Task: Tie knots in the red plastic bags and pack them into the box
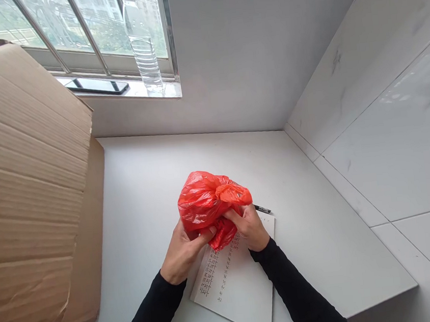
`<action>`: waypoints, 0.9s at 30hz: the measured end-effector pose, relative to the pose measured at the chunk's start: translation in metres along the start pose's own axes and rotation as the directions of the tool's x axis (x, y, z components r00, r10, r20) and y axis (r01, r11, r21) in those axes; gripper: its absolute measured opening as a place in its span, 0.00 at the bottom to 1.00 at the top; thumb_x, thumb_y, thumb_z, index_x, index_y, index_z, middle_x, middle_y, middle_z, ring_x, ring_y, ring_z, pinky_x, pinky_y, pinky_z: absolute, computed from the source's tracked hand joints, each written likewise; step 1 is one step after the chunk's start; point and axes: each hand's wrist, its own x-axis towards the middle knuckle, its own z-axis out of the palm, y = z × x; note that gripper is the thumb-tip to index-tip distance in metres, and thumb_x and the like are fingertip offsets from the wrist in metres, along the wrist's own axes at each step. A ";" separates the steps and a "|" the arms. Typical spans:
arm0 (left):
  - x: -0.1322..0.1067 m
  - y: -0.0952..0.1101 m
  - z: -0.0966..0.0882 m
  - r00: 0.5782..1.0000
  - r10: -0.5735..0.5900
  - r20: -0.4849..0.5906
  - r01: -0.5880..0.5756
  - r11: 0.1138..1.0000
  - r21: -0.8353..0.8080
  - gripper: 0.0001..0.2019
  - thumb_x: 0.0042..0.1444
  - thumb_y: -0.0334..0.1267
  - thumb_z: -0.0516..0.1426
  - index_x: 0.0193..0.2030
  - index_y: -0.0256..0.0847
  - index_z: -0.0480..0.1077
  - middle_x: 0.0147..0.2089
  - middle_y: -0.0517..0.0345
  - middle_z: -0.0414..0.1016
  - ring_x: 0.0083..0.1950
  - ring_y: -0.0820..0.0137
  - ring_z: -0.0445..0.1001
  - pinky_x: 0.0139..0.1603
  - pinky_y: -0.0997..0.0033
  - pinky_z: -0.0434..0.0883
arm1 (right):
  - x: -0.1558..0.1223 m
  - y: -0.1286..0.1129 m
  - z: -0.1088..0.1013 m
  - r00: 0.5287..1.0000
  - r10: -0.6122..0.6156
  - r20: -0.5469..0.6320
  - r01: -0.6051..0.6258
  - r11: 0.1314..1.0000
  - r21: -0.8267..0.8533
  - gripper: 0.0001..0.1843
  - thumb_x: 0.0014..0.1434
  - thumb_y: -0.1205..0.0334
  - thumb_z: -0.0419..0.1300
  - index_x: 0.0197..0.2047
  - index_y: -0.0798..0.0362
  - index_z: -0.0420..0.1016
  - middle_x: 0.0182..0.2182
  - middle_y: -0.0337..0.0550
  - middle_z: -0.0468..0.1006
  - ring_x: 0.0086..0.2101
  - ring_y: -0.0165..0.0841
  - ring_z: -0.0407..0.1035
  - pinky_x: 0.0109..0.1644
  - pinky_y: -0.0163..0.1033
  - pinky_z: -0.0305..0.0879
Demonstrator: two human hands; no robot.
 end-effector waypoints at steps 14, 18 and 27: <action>0.003 0.008 -0.003 0.995 0.040 0.093 -0.025 0.986 -0.163 0.29 0.55 0.36 0.65 0.63 0.42 0.65 0.64 0.44 0.70 0.66 0.50 0.66 0.65 0.50 0.65 | 0.004 -0.003 0.005 0.996 -0.010 0.089 0.006 0.999 0.044 0.35 0.60 0.60 0.66 0.66 0.44 0.58 0.56 0.46 0.71 0.56 0.39 0.67 0.64 0.49 0.62; 0.004 0.002 -0.004 0.998 0.049 0.031 -0.045 0.991 -0.129 0.27 0.55 0.38 0.65 0.61 0.40 0.66 0.63 0.43 0.70 0.64 0.49 0.68 0.62 0.49 0.68 | 0.003 -0.004 0.004 0.989 0.020 0.149 -0.026 0.999 0.036 0.40 0.58 0.60 0.68 0.68 0.41 0.53 0.57 0.45 0.71 0.56 0.39 0.67 0.63 0.49 0.63; 0.004 0.001 -0.005 0.996 -0.026 -0.087 0.012 0.987 -0.160 0.29 0.48 0.38 0.69 0.56 0.37 0.67 0.57 0.41 0.75 0.58 0.48 0.74 0.50 0.54 0.76 | 0.000 -0.006 0.007 0.981 0.028 0.190 -0.033 0.999 0.023 0.43 0.57 0.63 0.67 0.69 0.41 0.50 0.53 0.45 0.73 0.50 0.38 0.71 0.57 0.47 0.68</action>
